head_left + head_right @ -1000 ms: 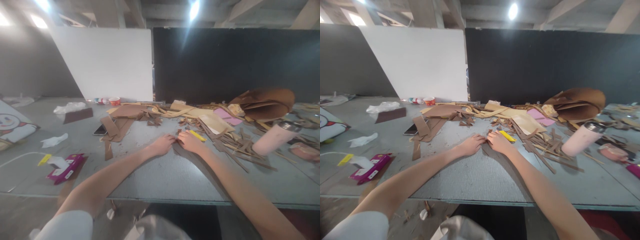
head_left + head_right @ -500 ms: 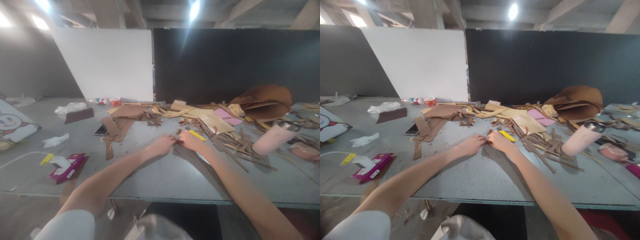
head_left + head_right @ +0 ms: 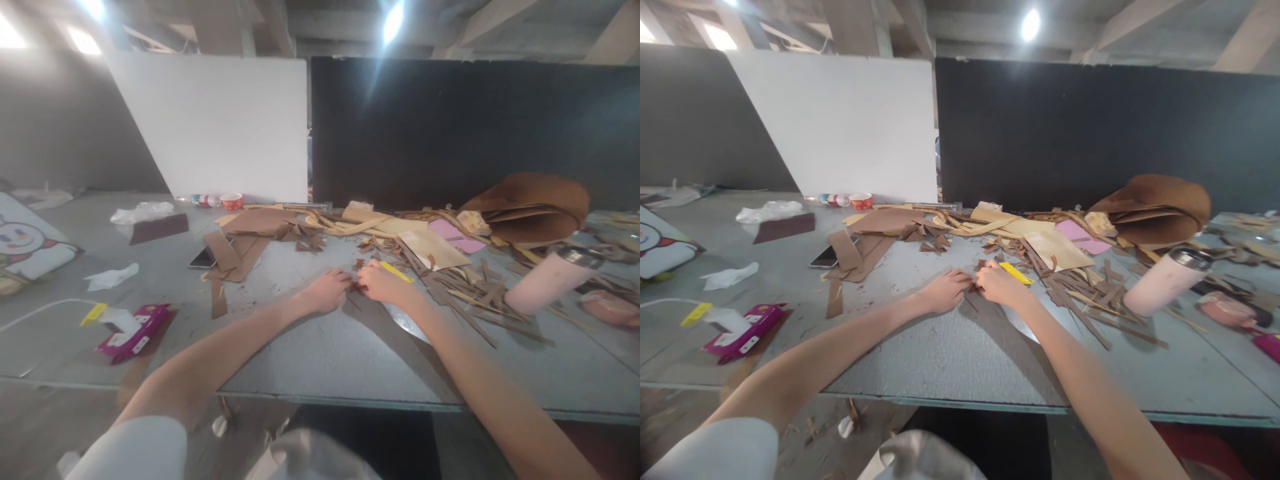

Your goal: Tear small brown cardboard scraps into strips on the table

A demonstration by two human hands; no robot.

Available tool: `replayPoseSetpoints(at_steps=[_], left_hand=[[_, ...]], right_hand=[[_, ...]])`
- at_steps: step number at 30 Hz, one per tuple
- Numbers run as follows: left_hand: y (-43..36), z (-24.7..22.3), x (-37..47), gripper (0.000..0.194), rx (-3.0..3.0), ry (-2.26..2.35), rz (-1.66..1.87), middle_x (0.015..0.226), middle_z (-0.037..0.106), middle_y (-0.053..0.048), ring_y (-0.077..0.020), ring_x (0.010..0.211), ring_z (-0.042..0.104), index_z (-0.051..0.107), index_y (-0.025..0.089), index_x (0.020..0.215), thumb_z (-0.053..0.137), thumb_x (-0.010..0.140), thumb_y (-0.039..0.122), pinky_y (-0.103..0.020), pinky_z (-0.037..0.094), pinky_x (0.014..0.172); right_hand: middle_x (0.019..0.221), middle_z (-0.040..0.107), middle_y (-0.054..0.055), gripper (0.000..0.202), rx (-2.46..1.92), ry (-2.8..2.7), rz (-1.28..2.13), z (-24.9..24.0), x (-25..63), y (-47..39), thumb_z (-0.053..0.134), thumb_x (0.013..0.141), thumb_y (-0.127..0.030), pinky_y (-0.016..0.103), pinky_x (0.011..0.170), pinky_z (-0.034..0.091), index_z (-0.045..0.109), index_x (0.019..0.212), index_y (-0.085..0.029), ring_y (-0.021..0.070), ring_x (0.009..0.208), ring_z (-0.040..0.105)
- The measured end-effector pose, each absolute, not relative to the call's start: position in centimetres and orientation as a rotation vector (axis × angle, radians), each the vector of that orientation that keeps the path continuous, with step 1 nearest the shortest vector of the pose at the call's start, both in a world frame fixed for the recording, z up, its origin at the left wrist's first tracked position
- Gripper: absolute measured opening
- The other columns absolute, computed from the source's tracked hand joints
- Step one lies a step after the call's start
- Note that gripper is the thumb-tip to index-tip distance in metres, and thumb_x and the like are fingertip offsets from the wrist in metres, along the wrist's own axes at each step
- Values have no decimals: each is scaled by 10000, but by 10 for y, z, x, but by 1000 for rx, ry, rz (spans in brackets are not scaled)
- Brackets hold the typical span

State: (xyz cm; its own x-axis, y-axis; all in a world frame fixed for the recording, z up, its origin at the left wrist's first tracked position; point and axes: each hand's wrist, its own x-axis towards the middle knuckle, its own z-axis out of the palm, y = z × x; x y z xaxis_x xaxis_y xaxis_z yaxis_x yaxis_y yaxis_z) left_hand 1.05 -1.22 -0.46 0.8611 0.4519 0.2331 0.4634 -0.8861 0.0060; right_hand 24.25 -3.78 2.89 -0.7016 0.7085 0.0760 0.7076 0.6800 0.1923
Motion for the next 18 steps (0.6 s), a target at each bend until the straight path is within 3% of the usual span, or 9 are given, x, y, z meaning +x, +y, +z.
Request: replayPoseSetpoints(at_steps=[8, 18], left_hand=[[-9, -3, 9, 285, -2988, -700, -350, 1384, 718, -137, -281, 1309, 622, 745, 166, 1200, 534, 1012, 132, -442, 484, 1152], [-2, -5, 6, 341, -3069, -702, -484, 1378, 731, -131, -275, 1334, 634, 761, 180, 1197, 514, 984, 80, -452, 484, 1180]], right_hand=[[885, 767, 134, 300, 1267, 2828, 380, 39, 234, -53, 612, 1024, -186, 435, 961, 349, 817, 805, -180, 250, 830, 651], [947, 760, 119, 268, 1204, 2872, 492, 29, 232, -51, 582, 1083, -243, 403, 997, 361, 796, 958, -141, 268, 992, 696]])
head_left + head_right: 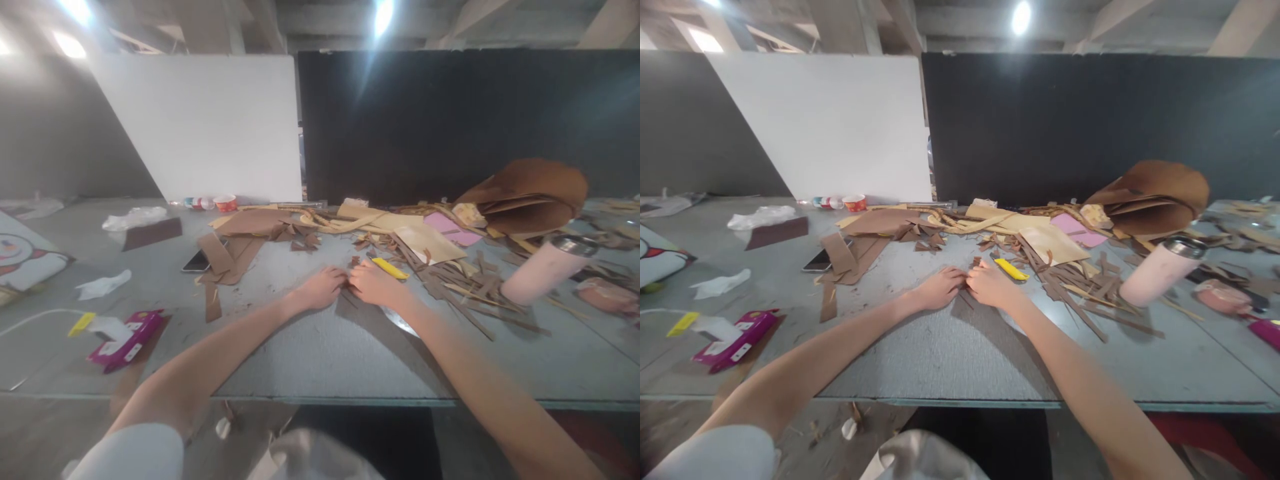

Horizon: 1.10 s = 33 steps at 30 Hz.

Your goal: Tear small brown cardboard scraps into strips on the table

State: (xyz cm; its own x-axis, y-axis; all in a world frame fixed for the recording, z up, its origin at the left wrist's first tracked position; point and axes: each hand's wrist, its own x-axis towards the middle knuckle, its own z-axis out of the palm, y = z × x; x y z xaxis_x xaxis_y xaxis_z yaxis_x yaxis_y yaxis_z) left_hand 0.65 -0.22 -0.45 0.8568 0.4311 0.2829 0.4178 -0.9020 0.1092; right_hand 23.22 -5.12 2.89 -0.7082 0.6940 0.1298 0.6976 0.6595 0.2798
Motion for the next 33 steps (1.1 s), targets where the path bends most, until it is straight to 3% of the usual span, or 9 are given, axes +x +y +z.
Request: replayPoseSetpoints(at_steps=[14, 20, 26, 30, 33], left_hand=[[6, -13, 7, 383, 2799, 720, 639, 1354, 754, -135, -276, 1325, 664, 757, 158, 1227, 535, 936, 44, -440, 498, 1205], [16, -17, 6, 366, 2578, 714, 743, 1260, 811, -83, -241, 1243, 724, 788, 200, 1210, 557, 949, 88, -398, 526, 1158], [22, -17, 3, 265, 2444, 732, 774, 1172, 840, -66, -212, 1125, 767, 828, 211, 1100, 588, 992, 180, -336, 555, 1067], [16, -14, 2, 251, 2355, 798, 786, 1158, 841, -63, -214, 1083, 769, 833, 215, 1111, 631, 962, 215, -320, 568, 1016], [11, -8, 3, 245, 2243, 831, 771, 1136, 838, -64, -217, 1043, 764, 839, 213, 1101, 696, 958, 353, -296, 570, 961]], right_hand=[[939, 732, 119, 201, -1175, -2711, -640, 15, 228, -47, 616, 1042, -182, 410, 963, 369, 788, 945, -142, 270, 982, 661], [940, 734, 111, 203, -1237, -2527, -637, 10, 228, -44, 605, 1035, -158, 406, 948, 381, 792, 956, -156, 261, 967, 651], [864, 733, 61, 200, -1251, -2350, -376, 7, 224, -45, 639, 990, -139, 366, 934, 424, 770, 850, -197, 213, 852, 650], [822, 734, 47, 192, -1245, -2168, -24, 2, 225, -41, 652, 944, -157, 325, 796, 457, 769, 801, -209, 195, 783, 656], [824, 758, 45, 165, -1250, -1978, 230, -1, 226, -38, 653, 911, -201, 311, 723, 469, 784, 810, -210, 194, 746, 667]])
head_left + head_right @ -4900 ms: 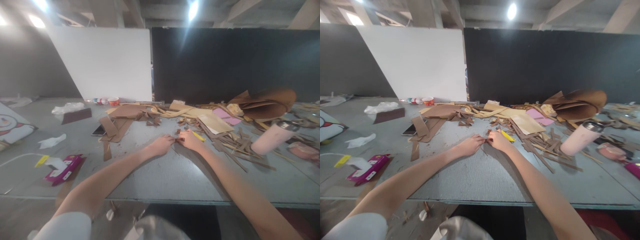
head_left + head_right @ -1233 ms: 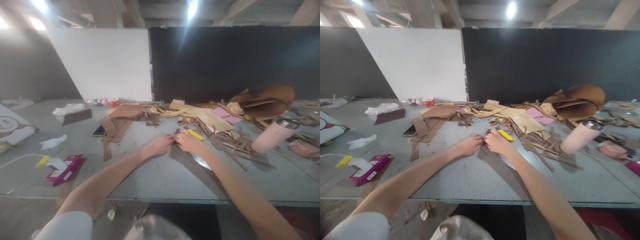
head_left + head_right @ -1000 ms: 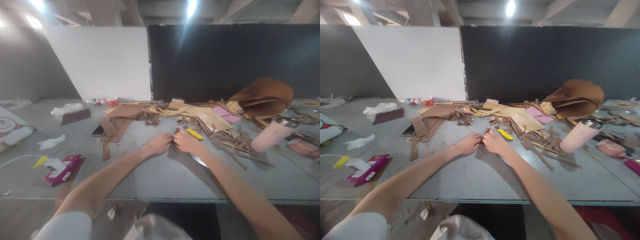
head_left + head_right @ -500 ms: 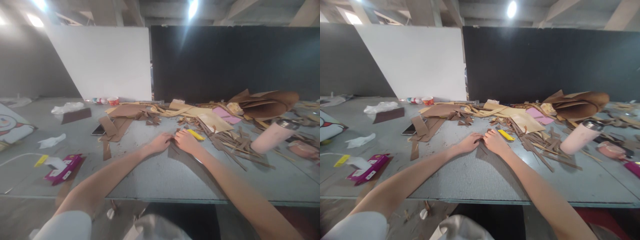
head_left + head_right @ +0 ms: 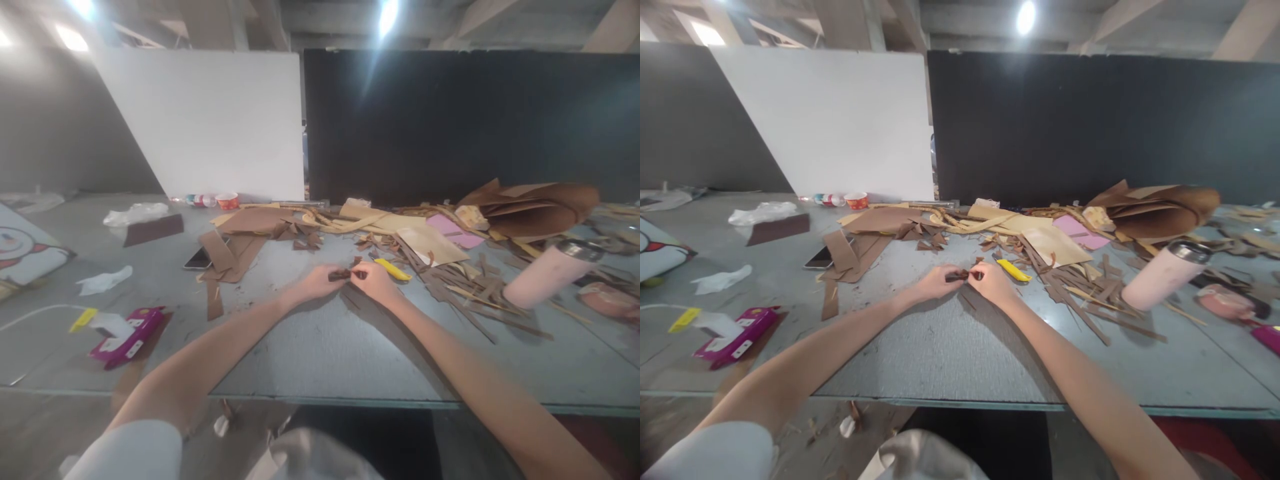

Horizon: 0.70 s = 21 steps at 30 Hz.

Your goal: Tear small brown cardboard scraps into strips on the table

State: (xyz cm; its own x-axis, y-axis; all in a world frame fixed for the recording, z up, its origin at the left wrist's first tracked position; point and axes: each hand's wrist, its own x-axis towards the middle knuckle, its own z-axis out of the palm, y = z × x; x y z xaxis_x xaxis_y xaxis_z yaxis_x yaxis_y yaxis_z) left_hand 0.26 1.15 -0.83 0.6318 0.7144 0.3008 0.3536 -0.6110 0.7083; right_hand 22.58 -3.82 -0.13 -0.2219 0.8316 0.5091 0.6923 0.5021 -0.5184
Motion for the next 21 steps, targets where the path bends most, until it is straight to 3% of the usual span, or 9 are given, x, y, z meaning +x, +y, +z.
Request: replayPoseSetpoints(at_steps=[6, 21], left_hand=[[11, -4, 2, 448, 2057, 977, 820, 894, 811, -40, -210, 870, 703, 832, 186, 918, 684, 936, 609, -309, 547, 832], [15, -5, -4, 385, 1856, 932, 841, 897, 833, -61, -208, 844, 729, 859, 180, 875, 806, 844, 561, -316, 554, 821]], right_hand=[[801, 782, 46, 201, -1289, -1818, 431, 2, 218, -42, 639, 885, -329, 323, 711, 485, 771, 790, -211, 221, 750, 690], [900, 774, 48, 292, -1212, -1859, 637, 5, 220, -43, 623, 933, -475, 313, 759, 496, 750, 889, -216, 223, 841, 671]])
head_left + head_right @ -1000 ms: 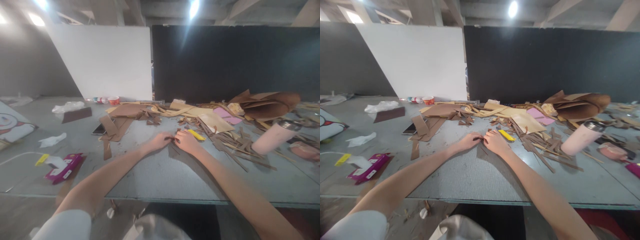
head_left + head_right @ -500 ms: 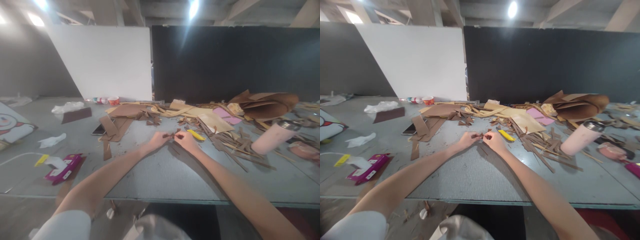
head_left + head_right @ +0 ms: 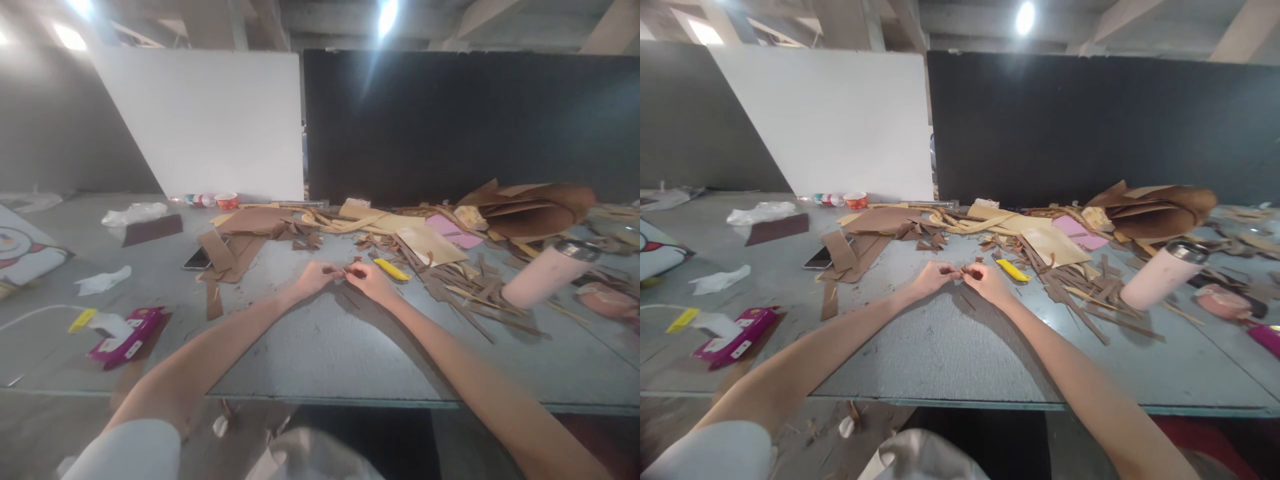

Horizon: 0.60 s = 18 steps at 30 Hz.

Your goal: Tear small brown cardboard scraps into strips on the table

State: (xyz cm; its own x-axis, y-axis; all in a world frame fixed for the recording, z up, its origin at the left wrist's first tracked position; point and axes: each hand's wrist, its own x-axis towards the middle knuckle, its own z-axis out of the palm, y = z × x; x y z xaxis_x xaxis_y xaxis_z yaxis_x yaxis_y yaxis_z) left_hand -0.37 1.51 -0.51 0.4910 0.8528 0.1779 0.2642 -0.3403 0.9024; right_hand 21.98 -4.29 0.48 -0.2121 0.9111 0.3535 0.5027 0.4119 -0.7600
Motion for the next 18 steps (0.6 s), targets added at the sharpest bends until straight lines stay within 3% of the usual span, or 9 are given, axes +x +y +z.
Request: replayPoseSetpoints(at_steps=[6, 12, 18], left_hand=[[9, 2, -2, 434, 1810, 938, 831, 863, 819, -64, -208, 825, 723, 864, 177, 851, 835, 812, 608, -309, 547, 794], [8, 4, 0, 485, 1811, 1001, 806, 770, 785, -34, -168, 706, 650, 858, 162, 834, 824, 805, 645, -280, 473, 666], [7, 0, 1, 410, 1824, 957, 827, 827, 800, -41, -185, 775, 681, 856, 175, 837, 813, 824, 583, -295, 510, 747]], right_hand=[[797, 725, 23, 293, -1234, -1807, 727, 7, 223, -43, 672, 893, -481, 297, 696, 451, 754, 861, -201, 197, 733, 616], [740, 681, -1, 267, -1218, -1763, 750, 6, 223, -44, 688, 878, -459, 286, 671, 412, 734, 819, -203, 176, 691, 580], [663, 588, -28, 230, -1218, -1769, 716, 7, 222, -46, 682, 845, -406, 282, 640, 369, 634, 721, -219, 158, 645, 509]])
